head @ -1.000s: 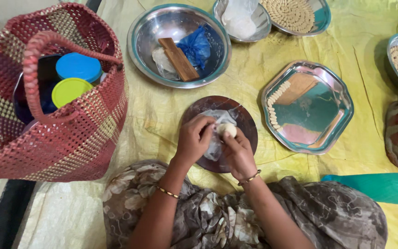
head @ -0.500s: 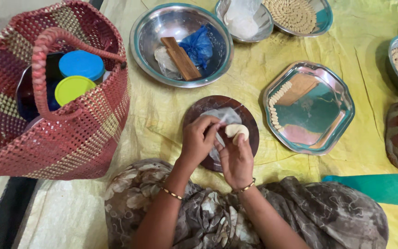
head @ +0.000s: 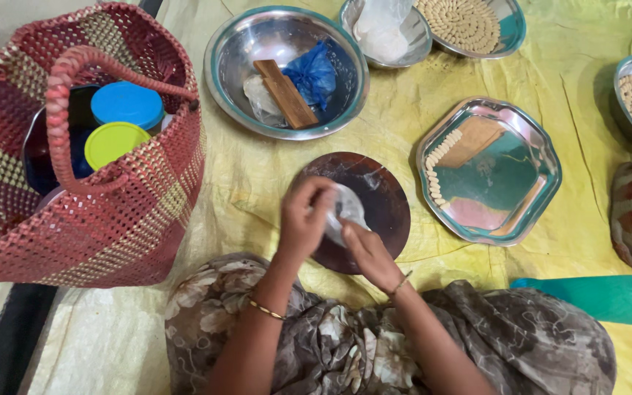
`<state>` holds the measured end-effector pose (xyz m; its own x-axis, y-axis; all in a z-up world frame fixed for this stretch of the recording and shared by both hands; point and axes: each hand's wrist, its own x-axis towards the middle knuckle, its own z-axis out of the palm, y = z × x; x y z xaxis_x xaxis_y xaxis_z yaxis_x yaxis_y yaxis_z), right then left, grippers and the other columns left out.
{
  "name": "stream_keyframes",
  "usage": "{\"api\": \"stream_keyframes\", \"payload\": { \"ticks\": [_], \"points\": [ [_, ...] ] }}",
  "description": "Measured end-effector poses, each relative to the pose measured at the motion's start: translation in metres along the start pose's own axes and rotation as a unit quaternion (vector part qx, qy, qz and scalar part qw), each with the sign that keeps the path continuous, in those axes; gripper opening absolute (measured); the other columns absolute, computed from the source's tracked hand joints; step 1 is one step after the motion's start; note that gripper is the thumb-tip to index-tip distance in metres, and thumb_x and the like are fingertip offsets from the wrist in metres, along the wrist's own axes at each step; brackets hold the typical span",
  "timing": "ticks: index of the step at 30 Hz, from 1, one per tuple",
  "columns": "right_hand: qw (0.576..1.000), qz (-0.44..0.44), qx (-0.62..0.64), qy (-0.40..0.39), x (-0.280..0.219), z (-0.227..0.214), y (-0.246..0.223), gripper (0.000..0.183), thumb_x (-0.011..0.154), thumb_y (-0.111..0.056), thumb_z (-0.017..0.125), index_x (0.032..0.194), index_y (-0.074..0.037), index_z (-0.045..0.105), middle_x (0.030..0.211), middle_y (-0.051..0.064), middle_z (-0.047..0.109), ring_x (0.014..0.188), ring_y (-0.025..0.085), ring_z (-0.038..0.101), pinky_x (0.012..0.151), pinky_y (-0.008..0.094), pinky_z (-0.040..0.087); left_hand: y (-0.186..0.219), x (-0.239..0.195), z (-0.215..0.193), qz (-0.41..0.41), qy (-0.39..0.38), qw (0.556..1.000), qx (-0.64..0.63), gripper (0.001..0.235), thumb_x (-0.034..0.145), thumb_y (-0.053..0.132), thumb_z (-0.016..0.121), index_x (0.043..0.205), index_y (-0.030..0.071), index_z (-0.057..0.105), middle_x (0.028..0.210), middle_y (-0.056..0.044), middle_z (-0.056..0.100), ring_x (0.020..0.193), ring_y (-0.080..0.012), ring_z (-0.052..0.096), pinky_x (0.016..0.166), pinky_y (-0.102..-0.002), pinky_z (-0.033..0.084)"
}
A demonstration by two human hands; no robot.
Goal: The person sits on a yellow floor covering and shapes a piece of dough into a long rope on a wooden board. They then pinch off small pieces from the rope and roll them into small balls, placing them on a metal tray.
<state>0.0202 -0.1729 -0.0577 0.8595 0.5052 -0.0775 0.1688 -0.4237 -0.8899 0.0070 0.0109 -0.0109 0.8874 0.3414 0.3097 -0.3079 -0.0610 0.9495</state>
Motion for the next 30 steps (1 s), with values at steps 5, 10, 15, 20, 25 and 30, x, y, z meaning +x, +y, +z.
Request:
{"api": "stream_keyframes", "payload": {
  "ticks": [5, 10, 15, 20, 25, 30],
  "points": [
    [0.913, -0.265, -0.3, 0.084, -0.006, -0.015, -0.025, 0.007, 0.085, -0.007, 0.071, 0.089, -0.012, 0.069, 0.094, 0.005, 0.072, 0.097, 0.023, 0.073, 0.098, 0.043, 0.045, -0.002, 0.01, -0.035, 0.074, 0.045, 0.996, 0.0, 0.012, 0.106, 0.008, 0.062, 0.114, 0.0, 0.066, 0.12, -0.013, 0.066, 0.108, -0.0234, 0.065, 0.093, -0.037, 0.055],
    [0.92, -0.268, -0.193, 0.212, 0.015, -0.025, -0.069, 0.029, 0.079, 0.001, 0.066, 0.106, -0.011, 0.071, 0.114, 0.011, 0.067, 0.114, 0.033, 0.064, 0.105, 0.042, 0.047, -0.013, 0.001, -0.019, -0.101, -0.244, 0.964, -0.039, 0.057, 0.091, 0.012, 0.071, 0.14, 0.005, 0.044, 0.139, -0.012, 0.059, 0.116, -0.02, 0.062, 0.097, -0.035, 0.052],
    [0.907, -0.368, -0.185, 0.083, 0.032, -0.032, -0.088, 0.057, 0.084, -0.012, 0.075, 0.137, -0.002, 0.054, 0.141, 0.025, 0.055, 0.132, 0.046, 0.051, 0.108, 0.052, 0.041, -0.039, -0.003, -0.004, -0.114, -0.126, 0.985, -0.035, 0.056, 0.091, 0.003, 0.065, 0.145, 0.003, 0.049, 0.124, -0.016, 0.07, 0.109, -0.0248, 0.071, 0.093, -0.037, 0.058],
    [0.978, -0.146, -0.149, -0.027, 0.049, -0.013, -0.062, 0.048, 0.087, -0.011, 0.073, 0.133, -0.004, 0.059, 0.1, 0.017, 0.074, 0.087, 0.028, 0.076, 0.077, 0.037, 0.058, -0.054, 0.003, -0.016, -0.217, 0.006, 0.932, -0.29, 0.056, 0.082, -0.006, 0.065, 0.135, -0.001, 0.046, 0.113, -0.012, 0.065, 0.096, -0.0211, 0.066, 0.08, -0.036, 0.056],
    [0.991, -0.08, 0.024, 0.104, 0.119, -0.033, -0.035, 0.021, 0.095, -0.002, 0.06, 0.113, -0.001, 0.069, 0.086, 0.007, 0.071, 0.072, 0.01, 0.064, 0.067, 0.029, 0.054, -0.062, 0.015, -0.027, -0.152, 0.143, 0.965, -0.158, 0.06, 0.089, 0.003, 0.073, 0.14, 0.006, 0.042, 0.111, -0.006, 0.059, 0.099, -0.0135, 0.058, 0.088, -0.029, 0.051],
    [0.954, -0.19, 0.104, 0.205, 0.227, -0.064, -0.035, 0.028, 0.1, -0.004, 0.06, 0.127, 0.004, 0.06, 0.115, 0.011, 0.07, 0.095, 0.014, 0.067, 0.079, 0.029, 0.058, -0.076, 0.018, -0.035, -0.194, 0.183, 0.949, -0.169, 0.051, 0.091, 0.009, 0.071, 0.136, 0.007, 0.047, 0.108, -0.005, 0.062, 0.094, -0.0127, 0.057, 0.083, -0.029, 0.05]
  ]
}}
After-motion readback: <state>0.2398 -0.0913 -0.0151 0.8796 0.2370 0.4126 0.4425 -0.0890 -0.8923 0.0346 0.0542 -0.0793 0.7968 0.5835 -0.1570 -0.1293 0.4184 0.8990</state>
